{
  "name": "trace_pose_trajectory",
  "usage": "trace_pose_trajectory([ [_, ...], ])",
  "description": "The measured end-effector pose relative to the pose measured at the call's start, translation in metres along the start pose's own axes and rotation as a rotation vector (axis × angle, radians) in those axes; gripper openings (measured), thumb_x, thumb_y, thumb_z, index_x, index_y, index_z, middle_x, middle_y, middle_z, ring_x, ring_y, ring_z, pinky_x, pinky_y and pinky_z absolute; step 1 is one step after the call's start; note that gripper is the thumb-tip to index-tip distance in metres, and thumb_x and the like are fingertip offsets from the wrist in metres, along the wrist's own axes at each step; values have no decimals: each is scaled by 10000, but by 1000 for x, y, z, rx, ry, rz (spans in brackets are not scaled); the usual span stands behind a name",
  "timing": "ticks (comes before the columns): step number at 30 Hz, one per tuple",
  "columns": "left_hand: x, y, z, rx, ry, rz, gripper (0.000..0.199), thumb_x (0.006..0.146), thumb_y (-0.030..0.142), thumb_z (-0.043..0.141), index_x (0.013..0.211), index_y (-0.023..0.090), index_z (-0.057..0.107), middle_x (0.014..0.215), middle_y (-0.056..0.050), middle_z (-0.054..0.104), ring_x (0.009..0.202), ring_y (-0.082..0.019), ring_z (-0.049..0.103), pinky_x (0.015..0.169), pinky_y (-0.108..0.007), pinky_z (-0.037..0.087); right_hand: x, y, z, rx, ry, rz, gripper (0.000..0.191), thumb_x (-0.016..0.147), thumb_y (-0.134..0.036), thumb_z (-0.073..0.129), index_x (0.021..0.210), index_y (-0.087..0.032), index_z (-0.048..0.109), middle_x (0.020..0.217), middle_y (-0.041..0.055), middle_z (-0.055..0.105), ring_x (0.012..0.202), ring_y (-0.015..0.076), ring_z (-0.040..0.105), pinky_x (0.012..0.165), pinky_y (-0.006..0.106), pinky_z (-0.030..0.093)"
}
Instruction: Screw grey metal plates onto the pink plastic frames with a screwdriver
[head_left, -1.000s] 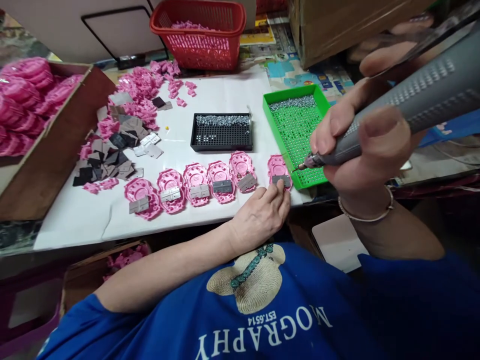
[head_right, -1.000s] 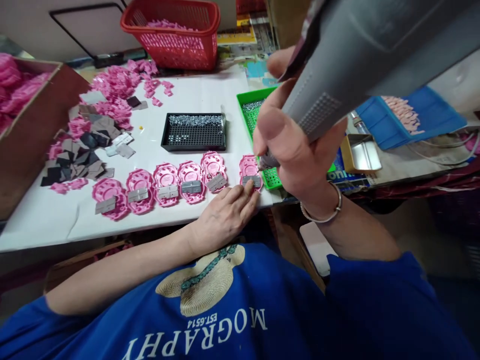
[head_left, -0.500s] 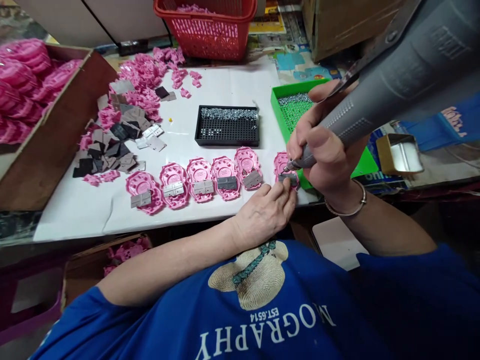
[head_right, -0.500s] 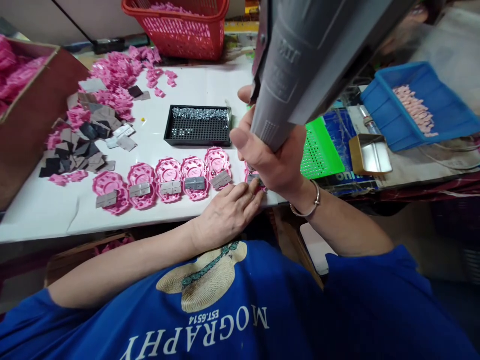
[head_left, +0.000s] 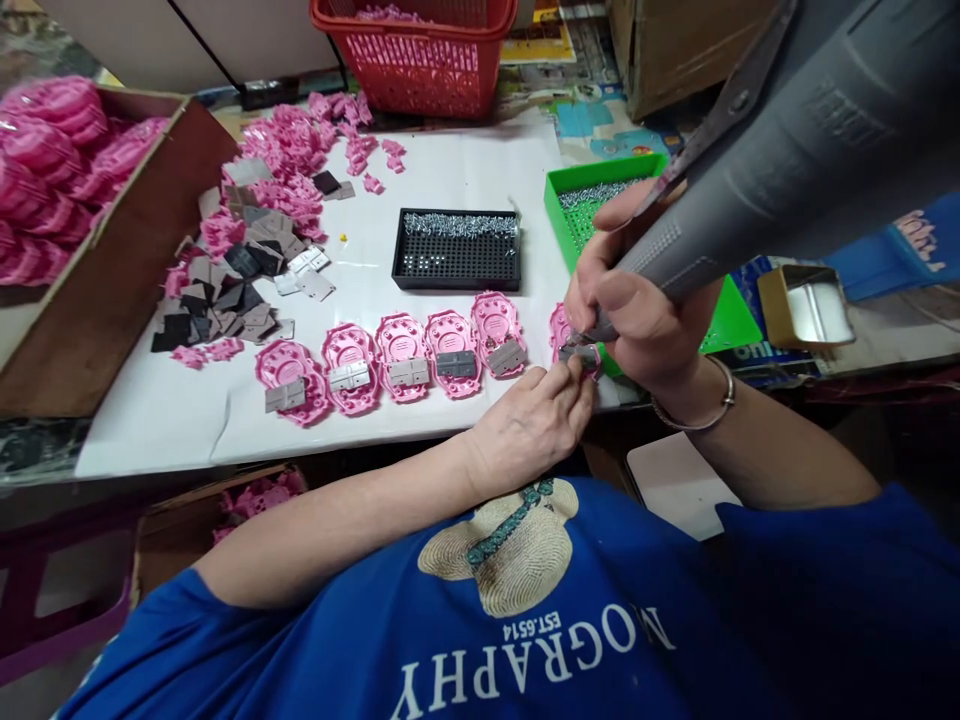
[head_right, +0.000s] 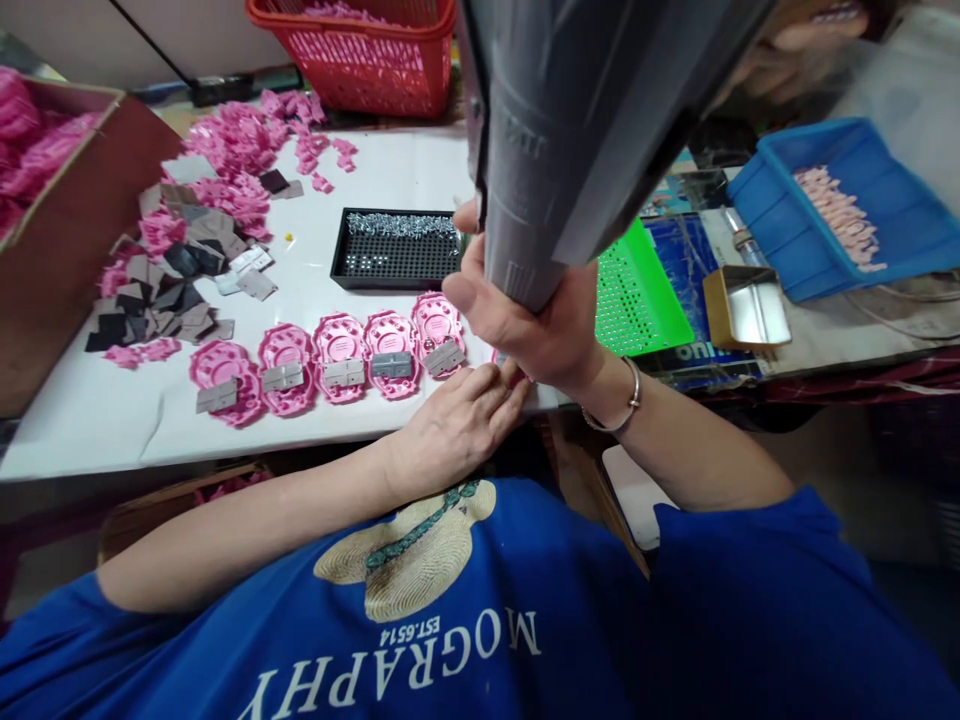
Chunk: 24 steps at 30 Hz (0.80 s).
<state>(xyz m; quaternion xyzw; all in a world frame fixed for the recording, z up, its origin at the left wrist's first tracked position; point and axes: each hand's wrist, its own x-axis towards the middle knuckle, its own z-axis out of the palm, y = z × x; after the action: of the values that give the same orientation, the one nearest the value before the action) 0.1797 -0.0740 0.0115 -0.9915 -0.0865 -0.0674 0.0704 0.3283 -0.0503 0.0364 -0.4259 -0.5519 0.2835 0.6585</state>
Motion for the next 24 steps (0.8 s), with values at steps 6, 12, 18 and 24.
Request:
trace_pose_trajectory([
  [6, 0, 0, 0, 34, 2, 21, 412, 1010, 105, 312, 1343, -31, 513, 1368, -289, 545, 1090, -252, 618, 827, -329, 522, 2, 9, 2, 62, -39, -89, 352, 709, -555, 739, 915, -314, 586, 570, -89, 496, 466, 83, 480, 512, 260, 485],
  [12, -1, 0, -1, 76, 8, 25, 409, 1002, 97, 333, 1344, -19, 524, 1356, -286, 558, 1070, -249, 641, 847, -325, 528, 8, -7, -3, 139, -8, -111, 316, 750, -419, 726, 1033, -339, 608, 602, -81, 534, 408, 101, 427, 397, 264, 325],
  [18, -2, -2, 2, 16, 19, 4, 379, 1011, 144, 383, 1333, -3, 520, 1371, -263, 553, 1072, -239, 625, 867, -341, 516, 13, -22, -1, 198, 6, -141, 281, 749, -339, 733, 1011, -318, 633, 598, -75, 554, 414, 113, 437, 414, 290, 331],
  [24, -6, -11, 5, -411, 421, -153, 200, 989, 229, 511, 1037, 93, 650, 1062, -137, 710, 847, -186, 606, 762, -327, 521, 11, -39, 4, 207, 108, -79, 250, 726, -384, 703, 946, -298, 623, 588, -72, 493, 392, 109, 400, 374, 292, 318],
])
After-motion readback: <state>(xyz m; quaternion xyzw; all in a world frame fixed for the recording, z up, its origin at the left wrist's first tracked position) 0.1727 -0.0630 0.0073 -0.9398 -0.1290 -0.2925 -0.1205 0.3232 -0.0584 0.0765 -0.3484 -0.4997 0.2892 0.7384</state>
